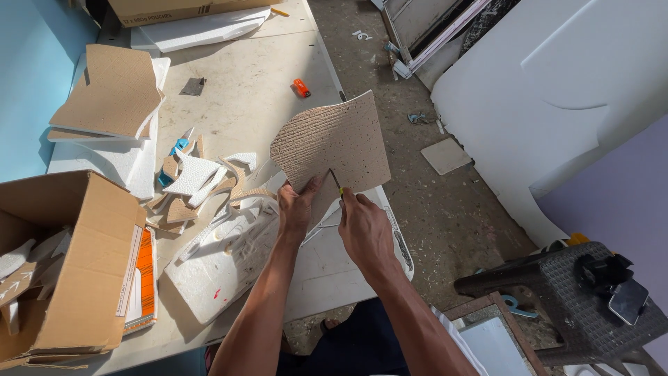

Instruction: The person uses a yellow utility knife to cut a piece of corrugated cardboard on a white table. They trim the edges and then cut a curved shape from the center of the piece.

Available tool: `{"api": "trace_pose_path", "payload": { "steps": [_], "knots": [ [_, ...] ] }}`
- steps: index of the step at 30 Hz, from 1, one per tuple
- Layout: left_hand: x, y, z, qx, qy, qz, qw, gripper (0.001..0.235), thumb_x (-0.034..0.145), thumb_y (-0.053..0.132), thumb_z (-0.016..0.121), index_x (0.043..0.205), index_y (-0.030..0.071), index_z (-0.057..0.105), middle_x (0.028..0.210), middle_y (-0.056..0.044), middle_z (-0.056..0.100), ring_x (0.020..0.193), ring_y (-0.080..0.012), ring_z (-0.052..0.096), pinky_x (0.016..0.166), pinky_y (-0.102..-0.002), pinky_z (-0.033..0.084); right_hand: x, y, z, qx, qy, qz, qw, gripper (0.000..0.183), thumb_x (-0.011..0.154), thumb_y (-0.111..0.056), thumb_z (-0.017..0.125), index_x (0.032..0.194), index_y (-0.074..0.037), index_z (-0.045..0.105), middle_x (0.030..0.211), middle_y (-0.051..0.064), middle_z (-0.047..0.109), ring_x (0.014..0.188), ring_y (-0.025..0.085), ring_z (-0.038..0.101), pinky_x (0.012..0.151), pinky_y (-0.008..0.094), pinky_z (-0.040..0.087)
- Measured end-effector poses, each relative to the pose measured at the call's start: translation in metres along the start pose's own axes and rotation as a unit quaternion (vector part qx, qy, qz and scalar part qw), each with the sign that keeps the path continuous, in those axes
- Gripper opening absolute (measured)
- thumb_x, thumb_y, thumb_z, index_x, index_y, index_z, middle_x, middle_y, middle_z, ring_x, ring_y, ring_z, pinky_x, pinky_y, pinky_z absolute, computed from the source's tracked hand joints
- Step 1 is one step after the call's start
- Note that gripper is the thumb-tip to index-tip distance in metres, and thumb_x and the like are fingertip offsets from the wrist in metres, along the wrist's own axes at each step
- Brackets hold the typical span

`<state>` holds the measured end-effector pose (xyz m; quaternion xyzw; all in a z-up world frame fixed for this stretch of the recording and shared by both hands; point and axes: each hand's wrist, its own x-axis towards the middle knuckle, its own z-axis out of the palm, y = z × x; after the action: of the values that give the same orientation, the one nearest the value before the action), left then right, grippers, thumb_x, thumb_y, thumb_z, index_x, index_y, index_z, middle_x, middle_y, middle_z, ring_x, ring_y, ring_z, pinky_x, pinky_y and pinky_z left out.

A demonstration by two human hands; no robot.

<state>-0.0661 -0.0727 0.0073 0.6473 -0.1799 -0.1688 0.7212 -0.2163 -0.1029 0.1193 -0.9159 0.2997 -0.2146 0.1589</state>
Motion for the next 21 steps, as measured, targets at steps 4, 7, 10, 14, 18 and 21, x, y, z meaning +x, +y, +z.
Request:
{"api": "trace_pose_path", "payload": {
  "steps": [4,7,10,14,18,21],
  "knots": [
    [0.002,-0.017,-0.007,0.021,0.009,0.002,1.0,0.055,0.085,0.039,0.078,0.122,0.001,0.062,0.105,-0.02,0.066,0.099,-0.0286,0.06,0.084,-0.048,0.049,0.007,0.003,0.006,-0.016,-0.007,-0.006,1.0,0.026,0.096,-0.006,0.054,0.117,-0.006,0.07,0.079,0.016,0.073,0.06,0.031,0.072,0.045,0.028,0.055],
    [-0.009,0.012,0.0,0.017,-0.006,-0.001,1.0,0.051,0.084,0.037,0.078,0.121,0.004,0.064,0.103,-0.015,0.067,0.097,-0.0242,0.06,0.081,-0.043,0.048,0.014,0.007,0.01,-0.002,-0.001,-0.006,1.0,0.025,0.095,-0.005,0.054,0.113,-0.005,0.071,0.077,0.015,0.072,0.058,0.032,0.071,0.043,0.029,0.053],
    [-0.007,0.006,-0.004,0.012,0.005,0.002,1.0,0.044,0.085,0.035,0.077,0.115,0.005,0.065,0.093,-0.011,0.063,0.088,-0.0205,0.056,0.074,-0.04,0.046,0.02,0.007,0.011,0.015,-0.007,-0.004,1.0,0.028,0.094,-0.004,0.054,0.116,-0.002,0.071,0.078,0.017,0.072,0.057,0.032,0.07,0.042,0.031,0.051],
    [-0.016,0.03,0.003,-0.013,0.008,0.005,1.0,0.041,0.085,0.033,0.075,0.112,0.005,0.066,0.092,-0.011,0.065,0.087,-0.0193,0.057,0.073,-0.039,0.045,0.017,0.001,0.001,0.007,-0.011,-0.026,1.0,0.028,0.093,-0.003,0.056,0.116,-0.003,0.071,0.078,0.017,0.072,0.057,0.033,0.071,0.043,0.031,0.051],
    [-0.012,0.032,0.006,-0.02,0.011,0.02,1.0,0.043,0.084,0.038,0.077,0.111,0.005,0.067,0.092,-0.013,0.066,0.087,-0.0203,0.059,0.072,-0.041,0.047,0.0,-0.005,-0.011,-0.006,-0.022,-0.021,1.0,0.027,0.094,-0.004,0.056,0.116,-0.001,0.07,0.08,0.02,0.073,0.059,0.036,0.071,0.044,0.035,0.053],
    [-0.015,0.034,0.006,-0.02,0.006,0.013,1.0,0.04,0.085,0.034,0.078,0.112,0.006,0.067,0.093,-0.01,0.065,0.088,-0.0181,0.056,0.073,-0.038,0.045,-0.002,-0.003,-0.009,0.011,-0.032,-0.017,0.999,0.029,0.094,-0.003,0.057,0.119,-0.003,0.07,0.087,0.021,0.074,0.065,0.037,0.073,0.051,0.034,0.057]
  ]
}}
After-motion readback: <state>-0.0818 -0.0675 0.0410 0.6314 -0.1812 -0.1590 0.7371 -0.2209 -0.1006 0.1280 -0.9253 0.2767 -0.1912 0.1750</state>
